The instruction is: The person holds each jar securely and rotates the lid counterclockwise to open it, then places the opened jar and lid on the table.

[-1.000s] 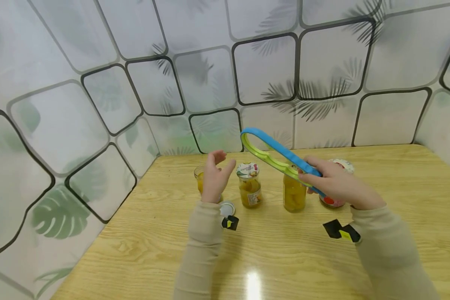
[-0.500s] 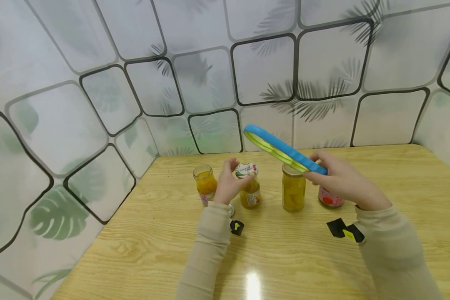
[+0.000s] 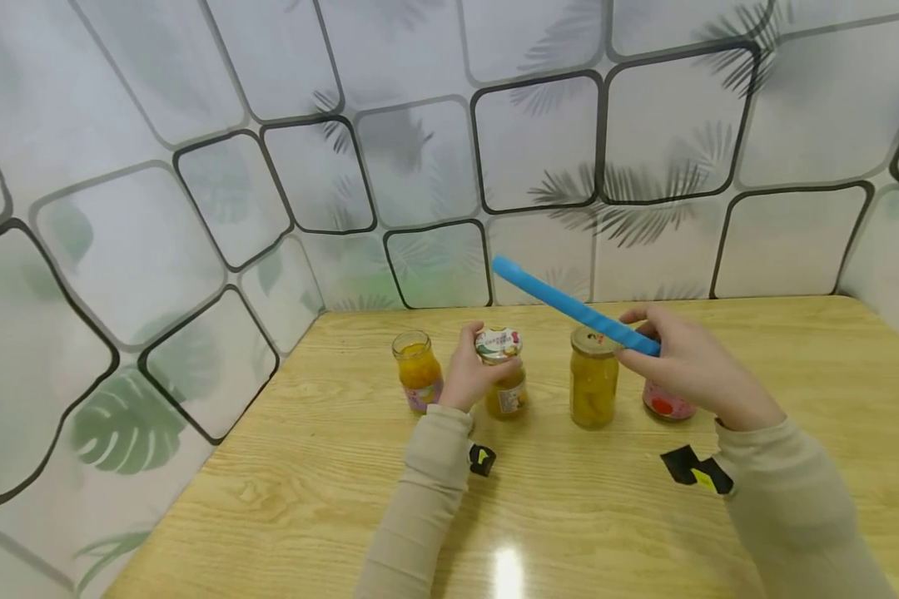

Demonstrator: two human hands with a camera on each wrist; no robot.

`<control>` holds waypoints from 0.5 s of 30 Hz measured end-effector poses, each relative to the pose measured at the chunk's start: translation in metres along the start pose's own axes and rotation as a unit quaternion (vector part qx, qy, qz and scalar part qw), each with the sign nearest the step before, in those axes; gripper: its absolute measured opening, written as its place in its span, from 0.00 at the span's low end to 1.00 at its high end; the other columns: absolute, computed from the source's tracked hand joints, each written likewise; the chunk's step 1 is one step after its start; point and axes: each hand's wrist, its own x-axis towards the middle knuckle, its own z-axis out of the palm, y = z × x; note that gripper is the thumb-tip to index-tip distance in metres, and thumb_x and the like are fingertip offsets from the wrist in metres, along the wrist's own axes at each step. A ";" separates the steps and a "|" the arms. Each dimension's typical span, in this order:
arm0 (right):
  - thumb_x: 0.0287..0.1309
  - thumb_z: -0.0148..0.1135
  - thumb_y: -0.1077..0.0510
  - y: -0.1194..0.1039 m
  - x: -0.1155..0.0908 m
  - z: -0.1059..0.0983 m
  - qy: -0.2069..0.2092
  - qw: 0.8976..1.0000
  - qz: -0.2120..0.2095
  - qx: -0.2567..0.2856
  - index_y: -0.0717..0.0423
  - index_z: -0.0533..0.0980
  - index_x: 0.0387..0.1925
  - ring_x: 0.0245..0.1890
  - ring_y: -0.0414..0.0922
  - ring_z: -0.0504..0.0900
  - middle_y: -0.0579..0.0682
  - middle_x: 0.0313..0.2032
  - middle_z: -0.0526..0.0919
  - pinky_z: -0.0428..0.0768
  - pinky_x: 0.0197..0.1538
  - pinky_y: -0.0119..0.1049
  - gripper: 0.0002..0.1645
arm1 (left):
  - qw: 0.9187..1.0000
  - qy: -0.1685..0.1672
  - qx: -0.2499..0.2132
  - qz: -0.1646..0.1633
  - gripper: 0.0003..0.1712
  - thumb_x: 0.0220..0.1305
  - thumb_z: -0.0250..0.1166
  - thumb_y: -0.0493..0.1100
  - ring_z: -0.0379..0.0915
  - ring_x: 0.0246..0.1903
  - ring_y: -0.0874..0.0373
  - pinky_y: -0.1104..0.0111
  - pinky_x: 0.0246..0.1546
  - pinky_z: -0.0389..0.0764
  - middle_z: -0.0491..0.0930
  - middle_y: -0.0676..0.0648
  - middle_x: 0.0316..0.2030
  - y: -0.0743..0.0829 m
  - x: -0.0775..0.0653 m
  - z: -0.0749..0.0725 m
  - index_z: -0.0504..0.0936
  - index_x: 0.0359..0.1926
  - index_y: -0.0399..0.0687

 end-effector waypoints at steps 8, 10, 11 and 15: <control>0.50 0.58 0.61 0.007 -0.001 0.009 0.012 0.999 -0.026 -0.045 0.70 0.67 0.48 0.25 0.46 0.69 0.58 0.35 0.75 0.69 0.27 0.36 0.24 | 1.000 -0.001 0.017 0.002 0.44 0.48 0.69 0.42 0.66 0.50 0.50 0.61 0.51 0.68 0.66 0.40 0.53 -0.003 0.002 0.001 0.53 0.62 0.41; 0.49 0.59 0.61 0.008 -0.002 0.010 0.020 0.997 -0.030 -0.062 0.71 0.68 0.48 0.27 0.47 0.68 0.58 0.36 0.74 0.68 0.29 0.38 0.25 | 1.000 -0.004 0.011 0.008 0.44 0.48 0.69 0.41 0.66 0.50 0.50 0.61 0.51 0.68 0.66 0.40 0.53 -0.003 0.001 0.001 0.54 0.62 0.40; 0.48 0.59 0.61 0.009 -0.002 0.010 0.023 0.997 -0.030 -0.070 0.71 0.68 0.47 0.28 0.47 0.68 0.58 0.35 0.74 0.68 0.30 0.38 0.25 | 1.000 -0.005 0.006 0.011 0.43 0.48 0.68 0.41 0.66 0.49 0.50 0.61 0.50 0.68 0.66 0.40 0.52 -0.003 0.001 0.001 0.54 0.62 0.40; 0.46 0.59 0.61 0.012 -0.003 0.010 0.024 0.997 -0.021 -0.076 0.71 0.69 0.45 0.27 0.47 0.68 0.56 0.32 0.73 0.67 0.27 0.38 0.24 | 1.000 -0.010 -0.002 0.016 0.42 0.48 0.68 0.40 0.67 0.48 0.50 0.61 0.49 0.69 0.67 0.40 0.51 -0.003 0.001 0.000 0.55 0.61 0.39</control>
